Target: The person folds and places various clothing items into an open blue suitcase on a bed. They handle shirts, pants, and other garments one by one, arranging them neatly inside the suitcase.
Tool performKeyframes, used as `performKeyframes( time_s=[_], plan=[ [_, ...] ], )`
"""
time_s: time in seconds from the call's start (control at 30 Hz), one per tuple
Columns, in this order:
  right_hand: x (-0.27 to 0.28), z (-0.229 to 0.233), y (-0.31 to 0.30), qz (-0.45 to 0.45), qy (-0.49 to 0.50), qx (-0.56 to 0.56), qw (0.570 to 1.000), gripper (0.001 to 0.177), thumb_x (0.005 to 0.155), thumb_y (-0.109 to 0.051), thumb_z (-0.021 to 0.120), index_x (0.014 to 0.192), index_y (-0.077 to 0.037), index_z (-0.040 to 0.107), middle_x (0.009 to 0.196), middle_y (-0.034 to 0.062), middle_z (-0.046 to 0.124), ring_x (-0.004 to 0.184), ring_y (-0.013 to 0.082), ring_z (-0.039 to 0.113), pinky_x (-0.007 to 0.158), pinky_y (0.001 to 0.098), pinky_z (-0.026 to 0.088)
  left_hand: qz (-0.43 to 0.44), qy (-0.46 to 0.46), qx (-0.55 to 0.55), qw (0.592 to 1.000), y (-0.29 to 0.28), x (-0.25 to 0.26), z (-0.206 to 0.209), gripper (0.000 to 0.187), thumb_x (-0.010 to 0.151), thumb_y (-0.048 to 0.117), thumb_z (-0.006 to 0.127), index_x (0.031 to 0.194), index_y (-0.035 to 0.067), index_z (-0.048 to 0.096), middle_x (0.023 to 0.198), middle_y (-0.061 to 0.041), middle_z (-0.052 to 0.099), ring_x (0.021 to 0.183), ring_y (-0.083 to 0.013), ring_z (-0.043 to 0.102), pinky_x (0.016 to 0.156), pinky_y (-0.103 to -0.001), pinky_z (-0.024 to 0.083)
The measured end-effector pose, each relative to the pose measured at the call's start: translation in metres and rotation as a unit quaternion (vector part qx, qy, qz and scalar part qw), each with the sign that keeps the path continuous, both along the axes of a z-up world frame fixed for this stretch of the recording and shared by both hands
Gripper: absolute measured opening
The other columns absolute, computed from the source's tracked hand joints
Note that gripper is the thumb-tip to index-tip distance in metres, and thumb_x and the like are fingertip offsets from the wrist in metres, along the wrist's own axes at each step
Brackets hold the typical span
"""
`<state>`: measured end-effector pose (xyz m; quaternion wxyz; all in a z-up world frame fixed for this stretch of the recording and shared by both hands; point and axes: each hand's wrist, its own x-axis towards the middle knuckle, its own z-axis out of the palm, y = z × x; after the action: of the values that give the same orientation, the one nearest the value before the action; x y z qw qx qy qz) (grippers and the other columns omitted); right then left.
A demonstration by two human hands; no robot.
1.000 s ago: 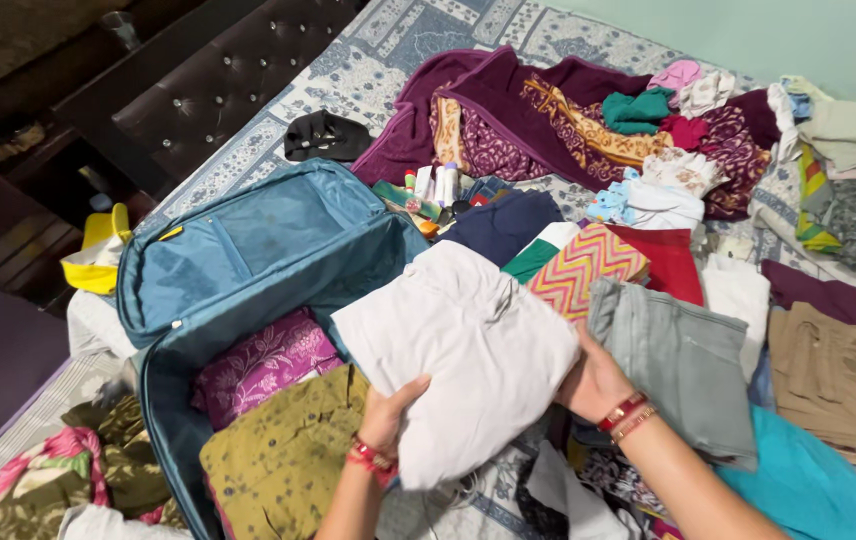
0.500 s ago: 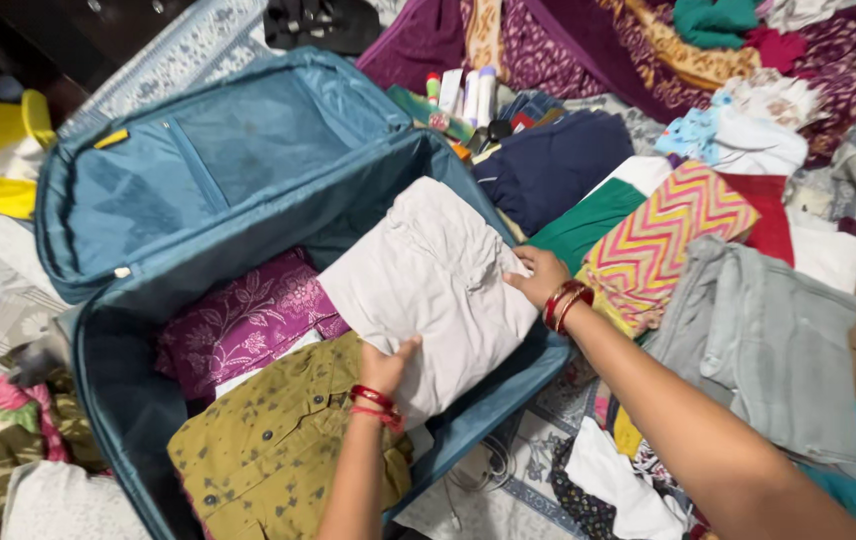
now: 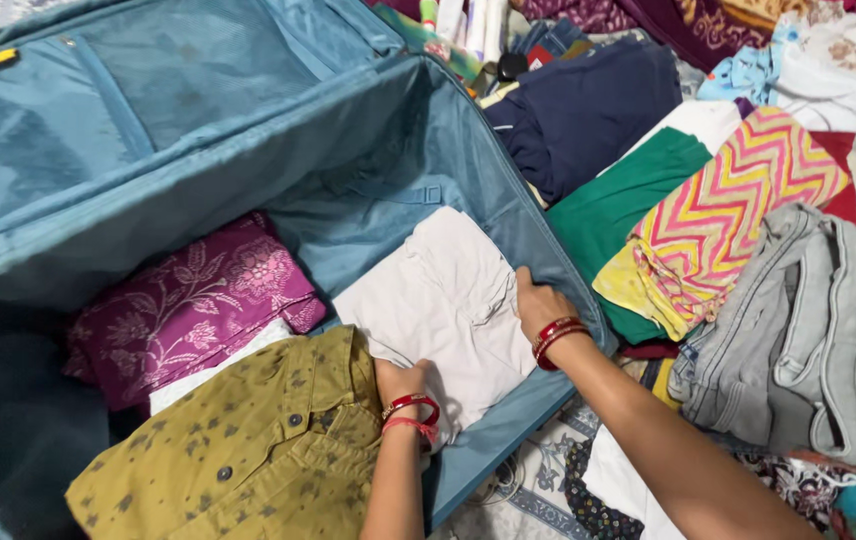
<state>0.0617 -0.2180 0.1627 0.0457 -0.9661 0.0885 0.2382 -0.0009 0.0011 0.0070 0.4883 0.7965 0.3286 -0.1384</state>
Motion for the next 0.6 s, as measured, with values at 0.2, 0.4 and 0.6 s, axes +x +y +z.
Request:
performKeyframes(
  time_s=[0.2, 0.4, 0.6],
  plan=[
    [0.010, -0.021, -0.016, 0.032, 0.045, 0.005, 0.998, 0.036, 0.092, -0.012, 0.064, 0.118, 0.000, 0.042, 0.100, 0.0344, 0.069, 0.099, 0.0501, 0.068, 0.084, 0.0552, 0.056, -0.121, -0.121, 0.136, 0.976, -0.012, -0.010, 0.090, 0.107, 0.066, 0.000, 0.069, 0.161, -0.001, 0.019, 0.153, -0.036, 0.034, 0.146, -0.0478, 0.032, 0.121, -0.045, 0.029],
    [0.012, -0.036, -0.010, -0.044, 0.070, -0.055, 0.995, 0.020, 0.104, -0.009, 0.046, 0.122, -0.002, 0.048, 0.110, 0.0285, 0.071, 0.106, 0.0429, 0.070, 0.085, 0.0531, 0.057, -0.511, -0.153, 0.280, 0.798, -0.028, 0.018, 0.141, 0.091, 0.085, -0.003, 0.055, 0.161, 0.027, 0.014, 0.170, -0.018, -0.003, 0.156, -0.0430, -0.001, 0.118, -0.071, 0.006],
    [0.002, -0.012, 0.012, 0.043, -0.211, -0.057, 0.975, 0.026, 0.097, -0.004, 0.053, 0.122, -0.001, 0.057, 0.117, 0.0215, 0.067, 0.110, 0.0370, 0.070, 0.080, 0.0452, 0.061, -0.572, -0.018, 0.277, 0.772, -0.036, 0.037, 0.151, 0.093, 0.093, -0.003, 0.050, 0.164, 0.034, 0.004, 0.169, -0.020, -0.017, 0.155, -0.0432, -0.014, 0.109, -0.083, -0.003]
  ],
)
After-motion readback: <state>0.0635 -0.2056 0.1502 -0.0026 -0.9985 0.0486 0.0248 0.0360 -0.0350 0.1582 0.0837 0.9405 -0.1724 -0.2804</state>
